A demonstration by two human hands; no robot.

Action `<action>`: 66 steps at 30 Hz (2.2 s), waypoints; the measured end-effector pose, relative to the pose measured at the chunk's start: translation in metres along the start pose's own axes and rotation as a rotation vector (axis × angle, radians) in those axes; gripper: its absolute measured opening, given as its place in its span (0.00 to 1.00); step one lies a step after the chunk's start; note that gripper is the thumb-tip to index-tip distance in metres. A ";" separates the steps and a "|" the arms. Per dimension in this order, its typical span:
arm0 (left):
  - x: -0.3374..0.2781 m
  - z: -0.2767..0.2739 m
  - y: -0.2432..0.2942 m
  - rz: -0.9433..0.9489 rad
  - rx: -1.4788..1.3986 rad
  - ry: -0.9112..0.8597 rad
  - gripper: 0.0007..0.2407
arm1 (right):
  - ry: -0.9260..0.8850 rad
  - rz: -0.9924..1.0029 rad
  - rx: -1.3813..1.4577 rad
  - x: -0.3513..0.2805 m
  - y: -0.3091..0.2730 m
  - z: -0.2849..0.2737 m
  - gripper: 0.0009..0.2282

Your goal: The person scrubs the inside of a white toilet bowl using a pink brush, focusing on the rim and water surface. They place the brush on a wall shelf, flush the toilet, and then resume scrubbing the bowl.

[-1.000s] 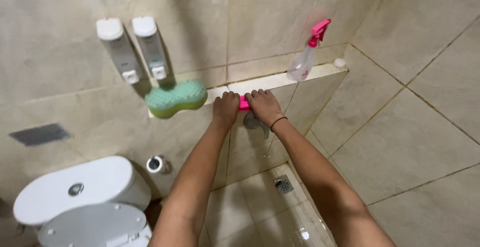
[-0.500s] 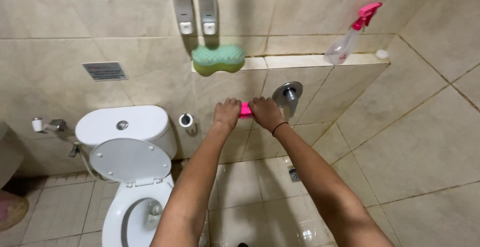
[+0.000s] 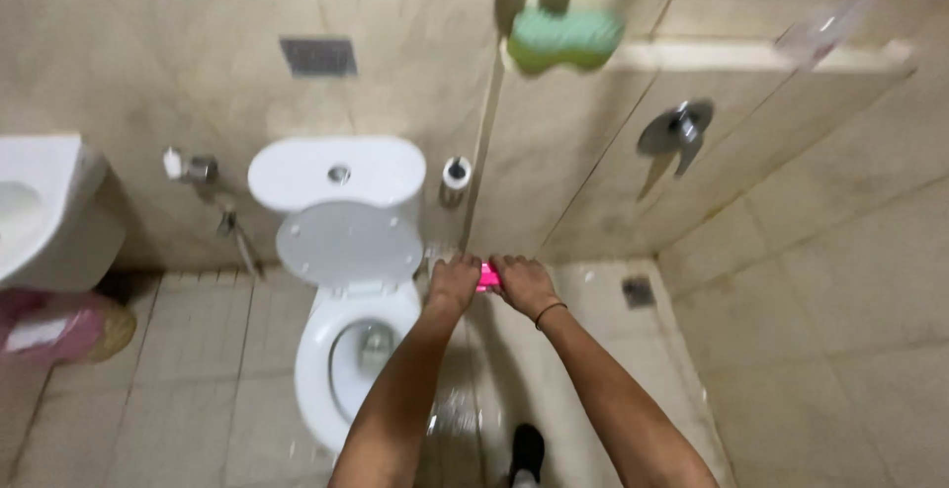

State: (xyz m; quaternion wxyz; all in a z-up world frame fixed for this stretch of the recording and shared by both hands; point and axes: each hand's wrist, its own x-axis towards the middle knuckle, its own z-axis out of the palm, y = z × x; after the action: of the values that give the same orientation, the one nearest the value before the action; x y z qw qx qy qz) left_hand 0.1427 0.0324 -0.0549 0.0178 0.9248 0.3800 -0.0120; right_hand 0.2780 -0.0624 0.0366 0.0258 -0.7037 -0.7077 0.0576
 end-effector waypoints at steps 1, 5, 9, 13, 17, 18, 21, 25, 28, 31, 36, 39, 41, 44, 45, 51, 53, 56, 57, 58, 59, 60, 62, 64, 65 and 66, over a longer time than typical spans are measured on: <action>-0.033 0.013 -0.004 0.001 -0.009 -0.037 0.16 | -0.032 0.004 0.020 -0.014 -0.019 0.020 0.19; -0.096 0.076 -0.018 0.029 -0.015 0.015 0.10 | -0.022 -0.103 0.009 -0.035 -0.057 0.089 0.23; -0.144 0.140 -0.027 0.030 -0.059 0.030 0.09 | -0.084 -0.112 0.042 -0.061 -0.083 0.162 0.16; -0.159 0.214 -0.034 -0.007 -0.055 0.074 0.06 | -0.064 -0.125 0.031 -0.053 -0.084 0.232 0.15; -0.185 0.239 -0.037 0.036 -0.031 0.105 0.07 | -0.091 -0.119 0.027 -0.066 -0.091 0.299 0.12; -0.182 0.231 -0.048 0.049 -0.045 0.049 0.07 | -0.098 -0.101 0.023 -0.059 -0.095 0.309 0.11; -0.180 0.253 -0.057 0.066 -0.008 -0.163 0.11 | -0.104 -0.074 0.068 -0.041 -0.101 0.351 0.15; -0.159 0.336 -0.085 0.082 -0.005 -0.051 0.13 | -0.137 -0.063 0.069 -0.015 -0.101 0.402 0.15; -0.148 0.362 -0.104 0.021 -0.171 -0.001 0.11 | -0.071 0.003 0.208 0.008 -0.104 0.418 0.15; -0.129 0.344 -0.117 -0.017 -0.312 0.072 0.11 | -0.018 0.048 0.391 0.050 -0.085 0.436 0.12; -0.102 0.372 -0.125 -0.001 -0.252 0.235 0.08 | 0.125 0.115 0.515 0.062 -0.078 0.439 0.15; -0.116 0.367 -0.117 0.038 -0.276 0.276 0.15 | 0.066 0.202 0.508 0.067 -0.065 0.454 0.13; -0.130 0.370 -0.114 0.045 -0.288 0.291 0.14 | 0.078 0.196 0.504 0.044 -0.080 0.448 0.12; -0.152 0.363 -0.111 0.052 -0.323 0.274 0.13 | 0.109 0.186 0.510 0.023 -0.096 0.445 0.09; -0.161 0.363 -0.108 0.044 -0.354 0.244 0.13 | 0.120 0.177 0.512 0.017 -0.100 0.447 0.09; -0.204 0.374 -0.116 -0.013 -0.404 0.198 0.09 | 0.117 0.112 0.529 -0.005 -0.134 0.453 0.09; -0.210 0.377 -0.121 -0.001 -0.425 0.235 0.09 | 0.123 0.137 0.492 -0.011 -0.145 0.453 0.09; -0.223 0.375 -0.121 -0.003 -0.433 0.246 0.09 | 0.131 0.160 0.508 -0.027 -0.162 0.444 0.08; -0.226 0.372 -0.120 -0.012 -0.418 0.229 0.08 | 0.142 0.156 0.556 -0.033 -0.167 0.439 0.08; -0.226 0.372 -0.120 -0.011 -0.413 0.231 0.08 | 0.146 0.154 0.559 -0.031 -0.164 0.444 0.08; -0.225 0.373 -0.119 -0.005 -0.414 0.232 0.09 | 0.173 0.118 0.538 -0.029 -0.161 0.449 0.09; -0.222 0.370 -0.118 0.003 -0.413 0.237 0.10 | 0.203 0.081 0.513 -0.025 -0.156 0.450 0.10; -0.213 0.374 -0.116 0.010 -0.400 0.258 0.11 | 0.226 0.090 0.554 -0.020 -0.147 0.454 0.13; -0.206 0.376 -0.111 0.016 -0.388 0.274 0.11 | 0.245 0.099 0.597 -0.016 -0.138 0.456 0.17; -0.202 0.375 -0.108 -0.007 -0.403 0.284 0.11 | 0.252 0.091 0.595 -0.015 -0.134 0.455 0.17; -0.199 0.375 -0.105 -0.032 -0.419 0.291 0.11 | 0.255 0.083 0.595 -0.014 -0.131 0.455 0.17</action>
State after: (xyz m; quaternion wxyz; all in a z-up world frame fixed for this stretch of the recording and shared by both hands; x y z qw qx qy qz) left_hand -0.0761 -0.0485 -0.4250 0.1540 0.8867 0.3874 0.1999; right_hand 0.0948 -0.0977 -0.3990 0.3163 -0.6951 -0.6216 0.1742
